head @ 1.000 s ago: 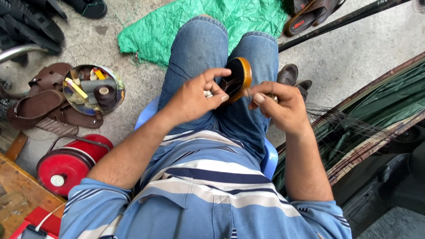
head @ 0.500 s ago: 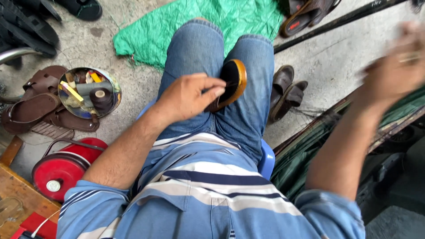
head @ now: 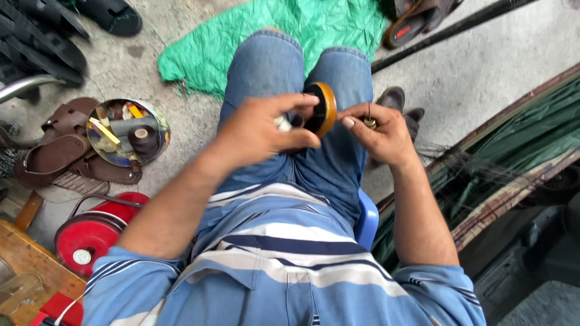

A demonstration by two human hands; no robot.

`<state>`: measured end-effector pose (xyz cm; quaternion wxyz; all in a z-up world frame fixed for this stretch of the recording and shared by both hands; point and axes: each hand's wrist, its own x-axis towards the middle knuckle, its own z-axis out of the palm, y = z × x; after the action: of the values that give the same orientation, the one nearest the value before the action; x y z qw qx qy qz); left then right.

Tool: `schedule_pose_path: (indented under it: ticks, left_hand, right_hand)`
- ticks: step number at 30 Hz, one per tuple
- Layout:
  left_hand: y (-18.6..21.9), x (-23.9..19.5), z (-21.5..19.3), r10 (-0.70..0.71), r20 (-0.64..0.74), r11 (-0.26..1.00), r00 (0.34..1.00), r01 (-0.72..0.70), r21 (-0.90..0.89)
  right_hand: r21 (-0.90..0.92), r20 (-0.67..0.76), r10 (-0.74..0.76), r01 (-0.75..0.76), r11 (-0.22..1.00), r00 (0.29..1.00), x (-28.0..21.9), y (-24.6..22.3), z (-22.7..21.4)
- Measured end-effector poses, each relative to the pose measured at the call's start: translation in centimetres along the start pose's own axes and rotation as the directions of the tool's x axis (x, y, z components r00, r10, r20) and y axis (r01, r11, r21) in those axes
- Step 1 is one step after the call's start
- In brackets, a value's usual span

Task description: The person sits on a blue plastic stool and sews a brown leather sandal using a needle and black thread. They repeatedly push the needle through the sandal's sole and pull the thread tight to secure the stitching.

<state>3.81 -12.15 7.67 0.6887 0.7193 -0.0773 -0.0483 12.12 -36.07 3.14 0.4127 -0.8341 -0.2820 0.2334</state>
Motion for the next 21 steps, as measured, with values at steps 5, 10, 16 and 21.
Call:
schedule_pose_path:
  ticks: [5, 10, 16, 21]
  left_hand:
    - [-6.8, 0.6, 2.7, -0.408, 0.016, 0.913, 0.913, 0.408, -0.015]
    - [-5.6, 0.1, 2.1, -0.172, -0.148, 0.913, 0.974, 0.214, 0.346]
    - [-5.2, -0.1, 2.8, -0.006, -0.222, 0.998, 0.975, 0.019, 0.055]
    - [-5.3, -3.9, -9.4, -0.534, -0.486, 0.816, 0.692, 0.573, -0.080]
  right_hand:
    - [0.133, -0.023, 0.031, -0.028, 0.991, 0.999, -0.2, 1.9, 0.8]
    - [-0.057, 0.016, -0.010, 0.011, 0.998, 1.000, 0.8, -2.1, -1.6]
    - [-0.137, 0.160, -0.217, 0.240, 0.961, 0.963, 1.4, -7.5, -3.3]
    - [-0.293, 0.251, -0.277, 0.345, 0.892, 0.928, 0.4, -6.2, -5.4]
